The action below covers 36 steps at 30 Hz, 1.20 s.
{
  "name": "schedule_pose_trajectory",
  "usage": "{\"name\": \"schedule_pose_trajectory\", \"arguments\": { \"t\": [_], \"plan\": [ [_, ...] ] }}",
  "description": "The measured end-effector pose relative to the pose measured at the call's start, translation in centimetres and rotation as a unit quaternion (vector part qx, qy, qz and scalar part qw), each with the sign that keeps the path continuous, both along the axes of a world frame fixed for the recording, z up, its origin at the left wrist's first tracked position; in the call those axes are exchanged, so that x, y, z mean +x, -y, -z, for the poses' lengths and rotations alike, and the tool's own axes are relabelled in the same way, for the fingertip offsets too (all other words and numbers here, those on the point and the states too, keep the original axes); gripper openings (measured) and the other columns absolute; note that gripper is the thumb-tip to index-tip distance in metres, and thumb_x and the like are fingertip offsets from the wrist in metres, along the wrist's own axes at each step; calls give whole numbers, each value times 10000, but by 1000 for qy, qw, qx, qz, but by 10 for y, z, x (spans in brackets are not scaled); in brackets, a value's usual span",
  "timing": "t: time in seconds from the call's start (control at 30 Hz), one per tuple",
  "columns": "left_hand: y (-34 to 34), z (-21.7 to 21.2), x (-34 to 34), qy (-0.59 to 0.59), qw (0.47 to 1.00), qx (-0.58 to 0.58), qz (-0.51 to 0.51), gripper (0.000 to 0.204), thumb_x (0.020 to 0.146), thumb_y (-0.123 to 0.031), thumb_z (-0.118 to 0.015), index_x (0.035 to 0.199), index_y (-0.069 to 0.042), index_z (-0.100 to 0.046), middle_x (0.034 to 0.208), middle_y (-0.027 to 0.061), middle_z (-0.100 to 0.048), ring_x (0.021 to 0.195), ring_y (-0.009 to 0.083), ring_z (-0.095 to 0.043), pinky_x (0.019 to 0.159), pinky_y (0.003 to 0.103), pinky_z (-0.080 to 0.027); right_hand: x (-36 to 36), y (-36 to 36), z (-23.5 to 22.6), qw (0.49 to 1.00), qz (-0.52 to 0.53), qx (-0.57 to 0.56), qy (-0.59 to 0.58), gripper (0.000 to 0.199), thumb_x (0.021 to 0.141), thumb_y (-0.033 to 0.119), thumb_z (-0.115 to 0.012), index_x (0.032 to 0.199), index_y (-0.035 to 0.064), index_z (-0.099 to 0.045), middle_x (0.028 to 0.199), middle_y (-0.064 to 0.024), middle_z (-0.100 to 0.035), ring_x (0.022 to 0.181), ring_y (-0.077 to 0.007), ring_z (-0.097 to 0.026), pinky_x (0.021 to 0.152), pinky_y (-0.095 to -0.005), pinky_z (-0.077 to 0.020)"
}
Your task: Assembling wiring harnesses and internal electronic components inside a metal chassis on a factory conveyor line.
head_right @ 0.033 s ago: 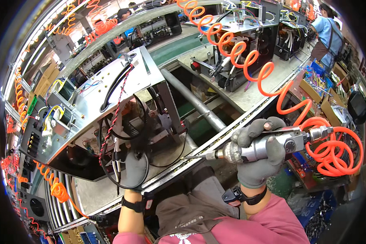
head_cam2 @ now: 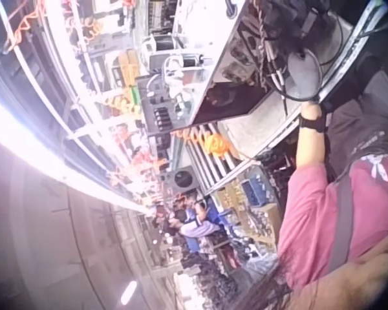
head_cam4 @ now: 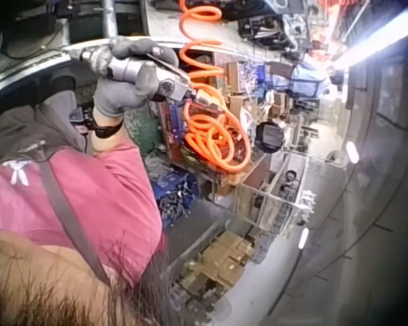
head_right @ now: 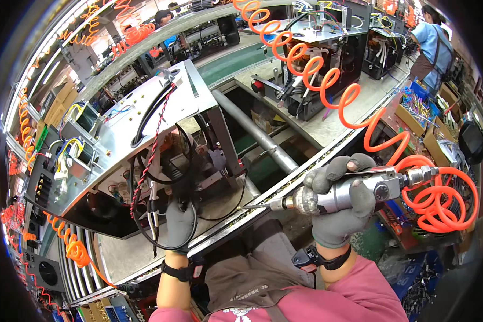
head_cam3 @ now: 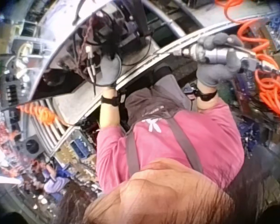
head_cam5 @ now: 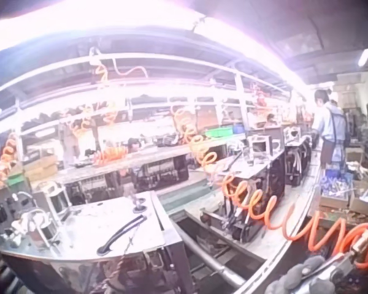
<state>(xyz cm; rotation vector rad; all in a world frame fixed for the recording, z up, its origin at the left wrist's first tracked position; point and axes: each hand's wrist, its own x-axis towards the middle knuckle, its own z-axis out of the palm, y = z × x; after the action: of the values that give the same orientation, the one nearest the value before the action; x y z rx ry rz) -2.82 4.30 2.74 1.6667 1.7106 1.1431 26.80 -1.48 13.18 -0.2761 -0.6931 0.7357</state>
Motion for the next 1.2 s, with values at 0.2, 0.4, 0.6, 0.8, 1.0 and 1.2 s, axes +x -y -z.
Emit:
{"name": "schedule_pose_trajectory", "arguments": {
  "t": [0.2, 0.4, 0.6, 0.8, 1.0, 1.2],
  "plan": [
    [17, -3, 16, 230, 969, -82, 35, 264, 916, -174, -597, 1108, 4, -629, 888, 70, -674, 717, 151, -625, 616, 293, -494, -13, -14, 8, 1000, -10, 6, 20, 266, 846, 258, -574, 1051, 96, -524, 833, -69, -564, 648, -167, -559, 658, -364, -482],
    [-3, 2, 30, 374, 922, -93, 37, 318, 887, -181, -684, 1146, -18, -601, 977, 87, -678, 792, 200, -702, 550, 275, -569, -30, -32, 22, 999, -32, -3, 17, 265, 828, 181, -550, 1070, 91, -493, 869, -112, -593, 675, -210, -589, 697, -434, -530],
    [-4, -5, 34, 374, 920, -96, 59, 317, 905, -169, -642, 1183, -30, -579, 1040, 83, -665, 824, 205, -701, 538, 274, -565, -52, -42, 26, 998, -33, -46, 16, 272, 810, 213, -558, 1057, 109, -510, 846, -92, -573, 675, -203, -571, 688, -416, -511],
    [-3, -12, 35, 361, 921, -142, 43, 289, 915, -203, -636, 1138, -21, -615, 989, 83, -686, 831, 190, -701, 513, 211, -514, -57, -50, 32, 996, -79, -31, 16, 305, 813, 175, -618, 1082, 94, -500, 923, -116, -617, 758, -234, -638, 663, -381, -564],
    [-4, -9, 34, 357, 920, -155, 46, 346, 917, -229, -644, 1175, 0, -613, 997, 103, -694, 838, 190, -703, 516, 208, -492, -62, -51, 37, 996, -63, -35, 45, 311, 809, 175, -624, 1074, 84, -490, 914, -120, -619, 748, -222, -641, 672, -378, -571],
    [-7, -4, 36, 367, 920, -131, 50, 353, 912, -234, -652, 1170, 4, -620, 1007, 100, -696, 814, 170, -705, 484, 197, -445, -70, -53, 41, 991, -18, -8, 133, 309, 815, 222, -595, 1079, 93, -497, 892, -112, -606, 710, -216, -608, 744, -437, -536]
  ]
}}
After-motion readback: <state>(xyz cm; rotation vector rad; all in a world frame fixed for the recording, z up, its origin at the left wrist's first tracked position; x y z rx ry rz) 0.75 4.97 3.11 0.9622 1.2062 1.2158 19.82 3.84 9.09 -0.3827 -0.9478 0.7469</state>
